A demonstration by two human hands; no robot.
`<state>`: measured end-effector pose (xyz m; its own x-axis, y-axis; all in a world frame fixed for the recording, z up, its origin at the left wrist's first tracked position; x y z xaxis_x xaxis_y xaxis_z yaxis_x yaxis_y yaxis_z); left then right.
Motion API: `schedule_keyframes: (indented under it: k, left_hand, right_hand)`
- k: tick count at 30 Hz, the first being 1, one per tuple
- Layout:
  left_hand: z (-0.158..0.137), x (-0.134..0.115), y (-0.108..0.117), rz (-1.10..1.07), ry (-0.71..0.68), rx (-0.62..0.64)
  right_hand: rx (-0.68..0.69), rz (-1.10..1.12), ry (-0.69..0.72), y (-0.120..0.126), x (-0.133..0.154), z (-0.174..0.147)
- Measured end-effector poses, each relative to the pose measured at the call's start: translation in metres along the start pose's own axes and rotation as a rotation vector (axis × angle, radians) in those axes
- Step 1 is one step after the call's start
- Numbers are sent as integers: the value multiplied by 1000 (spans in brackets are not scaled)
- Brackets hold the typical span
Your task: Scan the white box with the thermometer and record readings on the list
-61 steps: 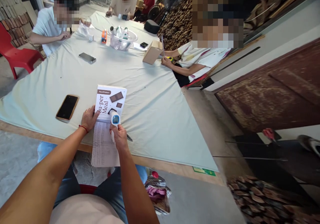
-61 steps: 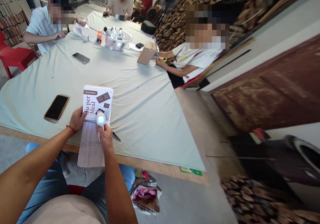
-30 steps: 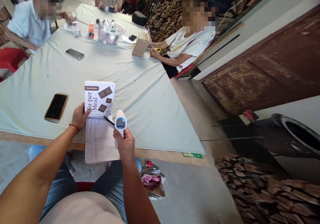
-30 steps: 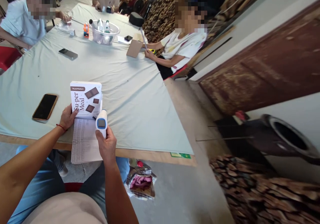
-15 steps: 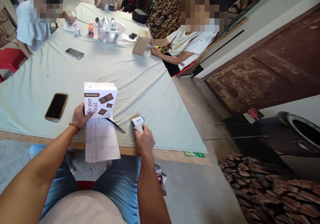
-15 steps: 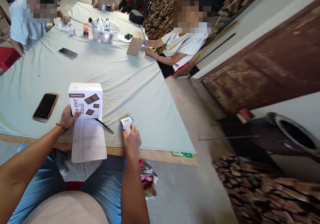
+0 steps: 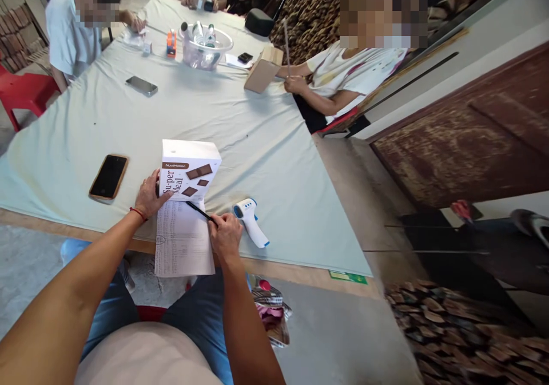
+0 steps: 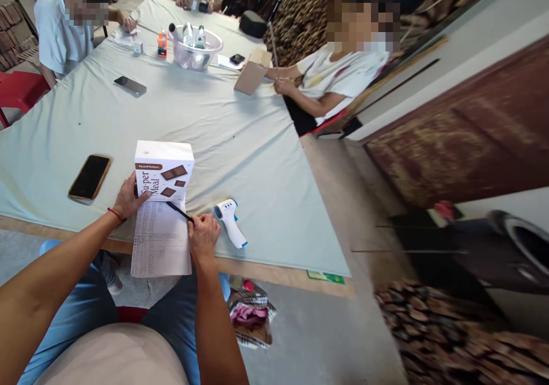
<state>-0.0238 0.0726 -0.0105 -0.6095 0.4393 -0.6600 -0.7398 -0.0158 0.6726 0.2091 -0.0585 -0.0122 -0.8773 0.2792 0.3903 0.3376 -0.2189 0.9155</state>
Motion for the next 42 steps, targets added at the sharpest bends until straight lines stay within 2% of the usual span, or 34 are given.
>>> schedule_keyframes:
  k: [4,7,11,14,17,23,42]
  left_hand:
    - [0,2,-1,9,3,12]
    - [1,1,-3,25,-9,9]
    - [1,-3,-6,98,5,17]
    - [1,-6,-8,137,9,40]
    - [0,-6,-10,142,5,61]
    - [-2,-5,-14,140,23,69]
    - [-5,-4,-18,152,-25,57]
  right_hand:
    - [39,127,-9,15,-13,0]
    - [-44,415,-46,26,-17,-3]
    - [-146,906,-109,21,7,-8]
    - [-56,1104,-108,5,35,-5]
    - [49,1106,-110,-14,55,3]
    - [-52,989,-136,-40,63,6]
    - [7,871,-16,-49,55,2]
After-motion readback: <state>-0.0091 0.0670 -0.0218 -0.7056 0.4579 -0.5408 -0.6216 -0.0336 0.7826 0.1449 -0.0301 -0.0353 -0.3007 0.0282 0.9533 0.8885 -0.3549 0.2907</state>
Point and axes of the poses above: each hand's wrist, its own z-axis towards the middle knuckle, its own y-axis out of the back of the hand, x = y × z, the point moved 1 cm from there along z, towards the middle knuckle, and after that the axes turned 3 degrees about -y, right-handed, at the moved point
